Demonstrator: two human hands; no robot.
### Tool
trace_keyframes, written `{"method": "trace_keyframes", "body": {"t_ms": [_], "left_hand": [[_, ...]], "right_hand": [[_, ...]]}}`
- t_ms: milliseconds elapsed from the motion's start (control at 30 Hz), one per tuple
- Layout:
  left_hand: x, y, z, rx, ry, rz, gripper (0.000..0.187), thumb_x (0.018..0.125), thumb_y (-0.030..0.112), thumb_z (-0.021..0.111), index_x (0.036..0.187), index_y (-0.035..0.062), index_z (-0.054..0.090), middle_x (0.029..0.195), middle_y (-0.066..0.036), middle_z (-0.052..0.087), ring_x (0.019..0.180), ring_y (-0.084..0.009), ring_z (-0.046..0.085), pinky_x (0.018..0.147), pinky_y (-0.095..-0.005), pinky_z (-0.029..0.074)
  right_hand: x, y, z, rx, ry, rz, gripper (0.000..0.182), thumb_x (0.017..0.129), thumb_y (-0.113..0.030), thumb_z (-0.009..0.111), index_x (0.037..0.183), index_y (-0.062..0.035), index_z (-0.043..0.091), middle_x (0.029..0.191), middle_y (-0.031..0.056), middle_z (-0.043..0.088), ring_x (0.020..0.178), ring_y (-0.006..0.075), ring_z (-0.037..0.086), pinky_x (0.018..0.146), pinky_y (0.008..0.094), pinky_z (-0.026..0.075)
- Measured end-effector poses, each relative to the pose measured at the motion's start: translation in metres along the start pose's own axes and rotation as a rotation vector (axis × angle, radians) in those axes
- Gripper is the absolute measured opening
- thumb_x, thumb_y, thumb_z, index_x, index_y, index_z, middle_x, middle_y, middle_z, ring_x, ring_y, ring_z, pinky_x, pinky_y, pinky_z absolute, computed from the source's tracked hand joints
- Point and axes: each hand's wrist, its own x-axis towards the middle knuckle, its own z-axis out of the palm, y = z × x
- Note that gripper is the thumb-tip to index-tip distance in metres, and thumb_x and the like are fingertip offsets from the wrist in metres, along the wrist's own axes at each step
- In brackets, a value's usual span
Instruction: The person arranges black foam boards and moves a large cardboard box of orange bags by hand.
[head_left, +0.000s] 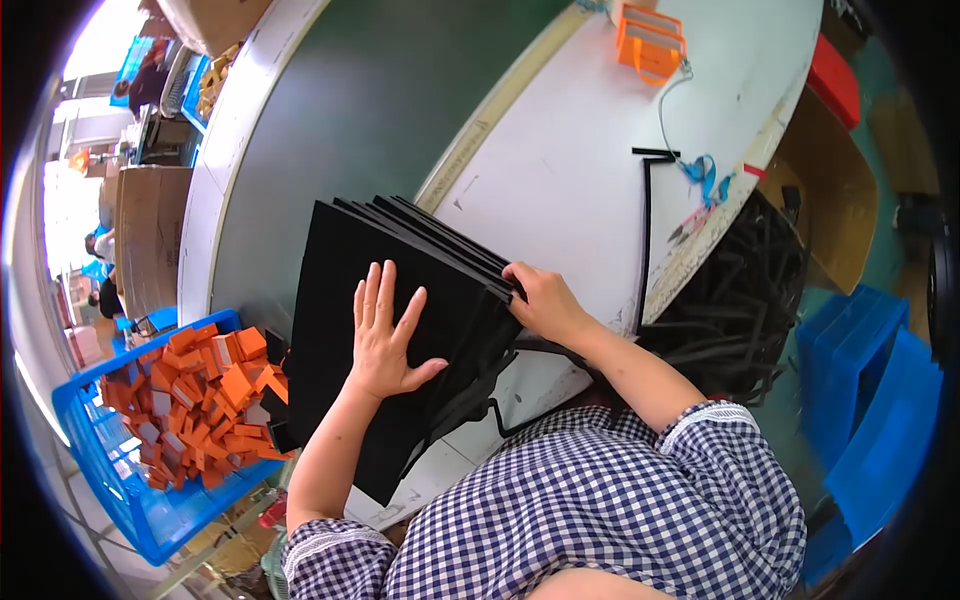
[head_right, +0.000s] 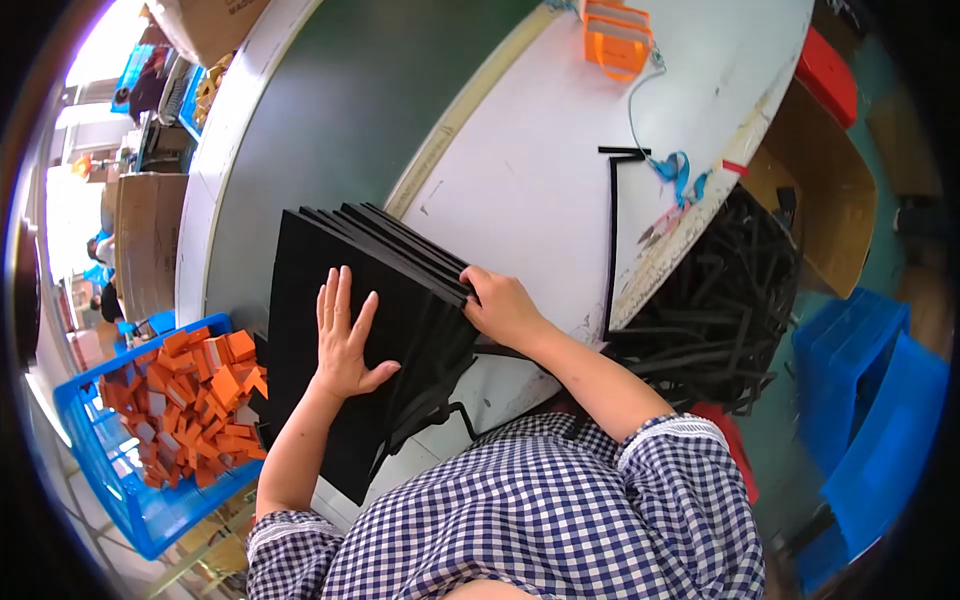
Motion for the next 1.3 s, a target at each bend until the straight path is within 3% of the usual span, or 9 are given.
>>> {"method": "trace_keyframes", "body": {"t_ms": [300, 367, 400, 467, 567, 800, 1033, 1133, 1300], "left_hand": [[-0.001, -0.009, 0.011, -0.027, 0.025, 0.032, 0.088, 0.086, 0.072, 0.046, 0.150, 0.0111, 0.038, 0.156, -0.036, 0.018, 0.146, -0.0518, 0.017, 0.115, -0.0610, 0.013], [-0.001, -0.011, 0.013, -0.019, 0.023, 0.035, 0.090, 0.086, 0.073, 0.046, 0.150, 0.0103, 0.038, 0.154, -0.038, 0.020, 0.144, -0.0532, 0.019, 0.114, -0.0617, 0.014], [0.000, -0.011, 0.013, -0.021, 0.027, 0.038, 0.090, 0.086, 0.073, 0.046, 0.149, 0.0103, 0.038, 0.153, -0.038, 0.020, 0.144, -0.0539, 0.020, 0.114, -0.0618, 0.015], [-0.001, -0.012, 0.014, -0.026, 0.015, 0.037, 0.090, 0.086, 0.073, 0.046, 0.149, 0.0103, 0.038, 0.153, -0.039, 0.021, 0.143, -0.0546, 0.021, 0.114, -0.0619, 0.015], [0.000, -0.012, 0.015, -0.021, 0.034, 0.035, 0.090, 0.085, 0.073, 0.046, 0.149, 0.0105, 0.038, 0.152, -0.040, 0.022, 0.142, -0.0556, 0.022, 0.113, -0.0626, 0.016], [0.006, -0.011, 0.014, -0.006, 0.045, 0.048, 0.089, 0.086, 0.072, 0.046, 0.151, 0.0112, 0.036, 0.153, -0.039, 0.022, 0.142, -0.0552, 0.023, 0.113, -0.0636, 0.018], [0.030, -0.013, 0.011, 0.021, 0.119, -0.117, 0.090, 0.090, 0.070, 0.041, 0.151, 0.0044, 0.031, 0.159, -0.028, 0.019, 0.147, -0.0465, 0.017, 0.117, -0.0552, 0.016], [0.028, -0.013, 0.012, 0.037, 0.114, -0.133, 0.090, 0.090, 0.069, 0.041, 0.152, 0.0044, 0.031, 0.159, -0.028, 0.018, 0.147, -0.0467, 0.017, 0.117, -0.0553, 0.016], [0.027, -0.014, 0.014, 0.015, 0.135, -0.131, 0.090, 0.088, 0.069, 0.044, 0.151, 0.0062, 0.033, 0.159, -0.028, 0.019, 0.147, -0.0476, 0.018, 0.116, -0.0573, 0.016]], "right_hand": [[-0.003, -0.001, -0.015, 0.289, -0.045, 0.165, 0.029, 0.079, -0.011, 0.069, 0.103, 0.0002, 0.057, 0.082, 0.0146, 0.065, 0.068, 0.0267, 0.063, 0.067, 0.0348, 0.051], [-0.006, 0.004, -0.010, 0.362, -0.028, 0.227, 0.023, 0.081, -0.005, 0.068, 0.101, -0.0001, 0.057, 0.081, 0.0078, 0.064, 0.068, 0.0134, 0.059, 0.065, 0.0276, 0.050], [-0.010, 0.004, -0.009, 0.374, -0.030, 0.241, 0.023, 0.081, -0.005, 0.068, 0.101, -0.0001, 0.057, 0.081, 0.0078, 0.064, 0.068, 0.0134, 0.059, 0.065, 0.0276, 0.050], [-0.021, 0.000, -0.005, 0.554, 0.010, 0.457, 0.018, 0.082, -0.003, 0.066, 0.096, -0.0021, 0.055, 0.085, 0.0039, 0.063, 0.075, 0.0104, 0.059, 0.069, 0.0267, 0.051], [-0.033, 0.010, 0.006, 0.623, 0.086, 0.436, 0.017, 0.084, -0.003, 0.067, 0.095, -0.0040, 0.054, 0.089, 0.0014, 0.061, 0.083, 0.0080, 0.058, 0.074, 0.0256, 0.050], [-0.024, -0.003, 0.007, 0.768, 0.027, 0.463, 0.023, 0.086, -0.009, 0.071, 0.101, -0.0038, 0.054, 0.093, 0.0022, 0.061, 0.087, 0.0083, 0.058, 0.078, 0.0248, 0.049], [0.018, 0.013, 0.015, 0.752, 0.209, 0.337, 0.028, 0.083, -0.006, 0.068, 0.108, -0.0014, 0.057, 0.093, 0.0024, 0.063, 0.084, 0.0088, 0.056, 0.078, 0.0272, 0.048], [-0.028, 0.009, 0.006, 0.641, -0.020, 0.351, 0.021, 0.084, -0.008, 0.063, 0.104, -0.0030, 0.059, 0.093, 0.0020, 0.061, 0.084, 0.0096, 0.056, 0.078, 0.0266, 0.047], [-0.059, 0.011, 0.016, 0.686, -0.067, 0.455, 0.016, 0.083, -0.008, 0.061, 0.098, -0.0023, 0.061, 0.090, 0.0032, 0.059, 0.081, 0.0145, 0.056, 0.073, 0.0292, 0.047]]}}
